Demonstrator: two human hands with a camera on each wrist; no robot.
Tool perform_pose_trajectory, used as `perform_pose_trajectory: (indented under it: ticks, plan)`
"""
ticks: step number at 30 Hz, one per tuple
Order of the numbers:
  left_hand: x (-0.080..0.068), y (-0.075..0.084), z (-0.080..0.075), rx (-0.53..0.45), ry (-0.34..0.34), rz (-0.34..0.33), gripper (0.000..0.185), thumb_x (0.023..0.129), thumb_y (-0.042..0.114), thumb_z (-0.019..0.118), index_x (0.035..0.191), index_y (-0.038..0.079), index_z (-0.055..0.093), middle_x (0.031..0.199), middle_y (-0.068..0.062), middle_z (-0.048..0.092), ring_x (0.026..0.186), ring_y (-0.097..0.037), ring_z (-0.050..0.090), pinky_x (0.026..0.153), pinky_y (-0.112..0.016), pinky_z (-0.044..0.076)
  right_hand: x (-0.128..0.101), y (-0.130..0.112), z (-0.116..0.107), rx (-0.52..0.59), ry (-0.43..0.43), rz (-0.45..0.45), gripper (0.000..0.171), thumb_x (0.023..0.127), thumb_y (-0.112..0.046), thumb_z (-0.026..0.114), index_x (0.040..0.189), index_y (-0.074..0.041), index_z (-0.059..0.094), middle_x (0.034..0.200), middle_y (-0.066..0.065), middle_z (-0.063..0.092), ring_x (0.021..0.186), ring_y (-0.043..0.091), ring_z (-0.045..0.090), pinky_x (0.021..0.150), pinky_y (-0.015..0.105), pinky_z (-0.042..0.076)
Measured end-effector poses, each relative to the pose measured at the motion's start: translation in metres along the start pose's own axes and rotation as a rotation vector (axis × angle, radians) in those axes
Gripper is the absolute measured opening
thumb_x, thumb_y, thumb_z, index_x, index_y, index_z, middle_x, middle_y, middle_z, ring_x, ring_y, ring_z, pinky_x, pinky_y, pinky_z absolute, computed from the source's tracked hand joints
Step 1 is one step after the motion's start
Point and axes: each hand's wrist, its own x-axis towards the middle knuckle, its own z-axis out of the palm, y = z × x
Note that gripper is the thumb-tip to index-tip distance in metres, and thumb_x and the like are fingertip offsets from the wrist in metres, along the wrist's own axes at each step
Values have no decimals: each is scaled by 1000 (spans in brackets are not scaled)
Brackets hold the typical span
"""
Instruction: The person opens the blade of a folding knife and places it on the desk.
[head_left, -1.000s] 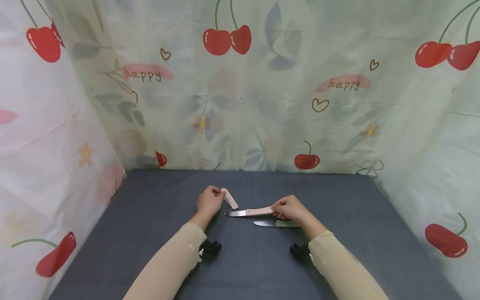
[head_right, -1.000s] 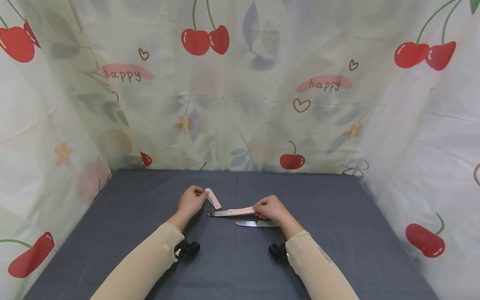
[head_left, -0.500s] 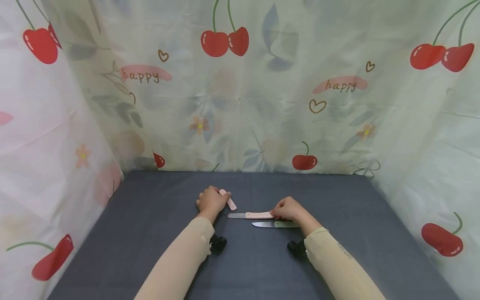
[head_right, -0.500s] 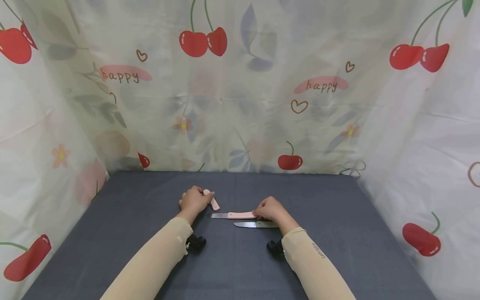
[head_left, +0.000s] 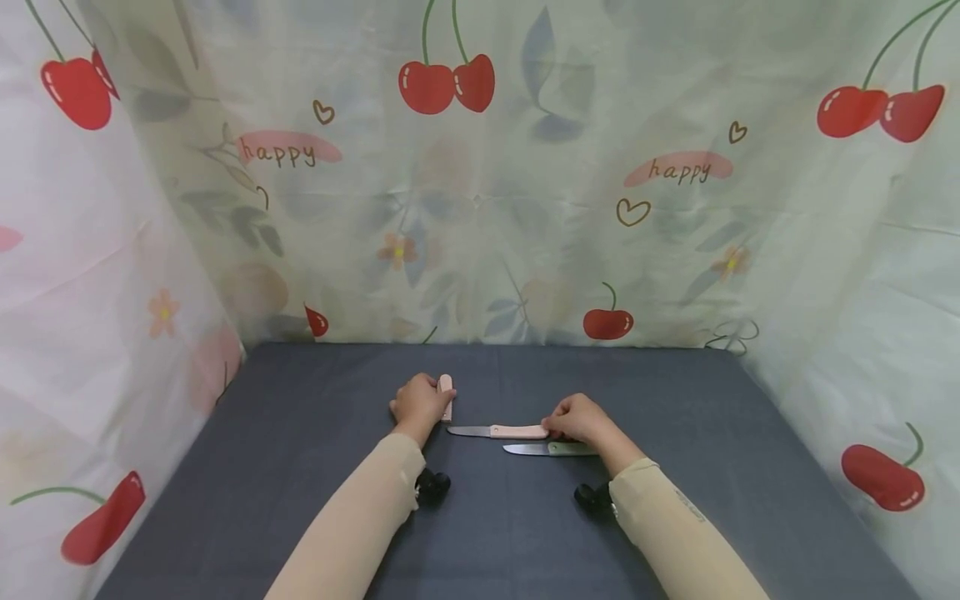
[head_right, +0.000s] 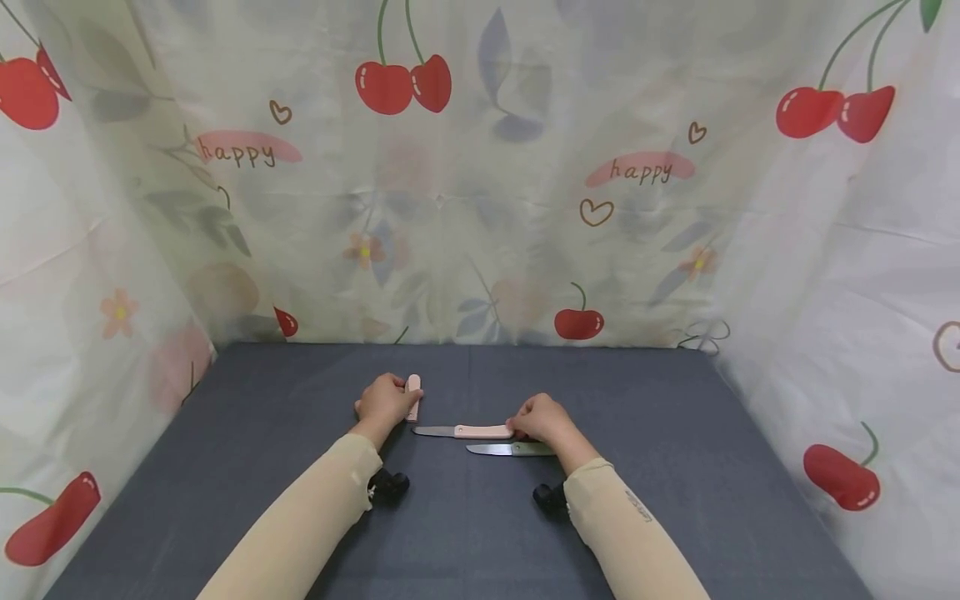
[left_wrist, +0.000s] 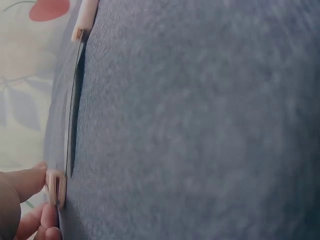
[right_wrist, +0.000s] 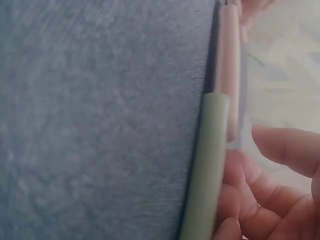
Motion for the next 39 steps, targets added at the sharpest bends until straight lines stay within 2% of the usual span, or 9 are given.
perform_pose_trajectory:
  ticks: [4,11,18,22,28,32,36,39]
  plan:
    - [1,-1,-3,4,-21,-4,29,90,36,75,99,9,68,98,-10,69,99,-33,61,95,-52,35,-6,-3,-4,11,21,-1,23,92,-24,72,78,-6,70,75,5,65,66,18,54,60,31,44]
    - [3,-2,-7,18,-55,-6,27,93,37,71,99,10,69,99,-9,69,99,-32,62,97,-54,35,-15,-12,-11,37,37,-51,21,95,-26,70,85,-8,69,80,3,66,70,18,54,63,33,44]
    - [1,-6,-12,-12,-53,0,29,90,38,75,97,10,69,98,-8,70,97,-31,64,95,-54,38,-27,-25,-16,73,40,-116,20,96,-25,69,93,-6,71,87,4,69,82,22,63,69,35,48]
    - [-3,-8,-14,-50,-40,24,31,90,41,74,100,12,73,98,-6,71,95,-29,64,90,-52,41,-33,-34,-16,93,32,-132,21,97,-26,68,98,-5,71,89,4,68,87,25,64,74,38,49]
    - [-19,-8,-17,-170,-13,126,31,90,42,74,98,13,74,89,-2,70,84,-24,64,81,-45,47,-36,-44,-13,135,67,-151,18,97,-26,67,100,-8,71,89,3,68,85,20,60,76,39,48]
    - [-32,-6,-19,-285,-9,193,25,90,33,76,98,10,73,87,-3,68,81,-21,62,76,-41,49,-38,-51,-8,182,106,-174,18,97,-24,68,104,-8,71,94,3,69,88,23,63,77,41,50]
    - [-44,-5,-20,-399,20,233,21,91,26,76,99,7,72,86,-4,67,81,-20,61,75,-37,49,-41,-58,2,227,157,-219,17,97,-23,68,104,-8,72,95,3,69,90,23,64,77,40,50]
    - [-52,-5,-20,-461,42,258,21,90,24,77,98,5,71,86,-5,66,80,-18,60,74,-34,49,-41,-62,12,239,204,-270,15,97,-23,68,103,-10,72,93,1,69,85,19,63,75,38,50]
